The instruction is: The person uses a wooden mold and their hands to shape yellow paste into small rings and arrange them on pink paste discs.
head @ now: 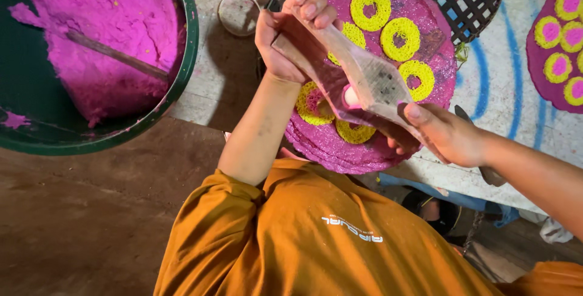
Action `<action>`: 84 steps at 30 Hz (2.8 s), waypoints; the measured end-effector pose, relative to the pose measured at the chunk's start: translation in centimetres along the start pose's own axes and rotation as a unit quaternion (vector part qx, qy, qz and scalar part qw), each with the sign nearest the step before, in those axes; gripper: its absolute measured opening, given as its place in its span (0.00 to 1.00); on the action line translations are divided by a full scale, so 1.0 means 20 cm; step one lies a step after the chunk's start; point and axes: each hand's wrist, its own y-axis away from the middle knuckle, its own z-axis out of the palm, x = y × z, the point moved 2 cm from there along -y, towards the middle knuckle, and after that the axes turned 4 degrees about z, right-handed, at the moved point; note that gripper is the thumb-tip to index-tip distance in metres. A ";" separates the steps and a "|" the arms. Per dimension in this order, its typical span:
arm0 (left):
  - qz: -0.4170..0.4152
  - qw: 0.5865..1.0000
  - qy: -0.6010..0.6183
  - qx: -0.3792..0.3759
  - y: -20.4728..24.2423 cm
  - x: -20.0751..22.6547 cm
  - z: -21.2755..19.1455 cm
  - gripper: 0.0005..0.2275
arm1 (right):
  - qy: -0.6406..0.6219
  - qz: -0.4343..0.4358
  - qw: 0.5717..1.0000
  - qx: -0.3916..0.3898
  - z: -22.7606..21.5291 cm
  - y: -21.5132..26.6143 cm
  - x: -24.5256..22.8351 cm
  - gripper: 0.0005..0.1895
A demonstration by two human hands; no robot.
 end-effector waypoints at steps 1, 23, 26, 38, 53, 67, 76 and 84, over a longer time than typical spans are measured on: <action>0.005 1.000 0.017 -0.001 -0.01 -0.02 0.02 0.18 | 0.003 -0.041 0.999 0.010 -0.01 -0.01 0.00 0.44; -0.099 0.994 0.037 0.002 0.04 -0.39 -0.06 0.15 | -0.065 0.026 0.994 0.090 0.11 0.28 0.29 0.43; -0.115 0.993 0.013 0.023 0.07 -0.38 -0.08 0.11 | -0.103 0.005 0.992 0.072 0.11 0.28 0.33 0.43; -0.143 0.979 -0.143 -0.023 -0.25 -0.37 0.16 0.10 | -0.124 -0.043 0.991 0.039 -0.15 0.29 0.39 0.43; -0.141 0.990 0.009 -0.004 -0.34 -0.52 -0.38 0.13 | -0.048 -0.002 0.984 0.174 -0.20 0.11 0.28 0.47; -0.097 0.978 -0.176 -0.057 -0.57 -0.25 -0.16 0.20 | -0.018 0.051 0.978 0.201 -0.29 0.00 0.13 0.44; -0.105 0.992 -0.064 -0.013 -0.55 -0.06 -0.35 0.14 | 0.068 -0.045 0.963 0.258 -0.21 -0.26 -0.13 0.44; -0.081 0.996 -0.045 0.001 -0.57 -0.09 -0.37 0.17 | 0.104 -0.036 0.955 0.275 -0.27 -0.26 -0.16 0.44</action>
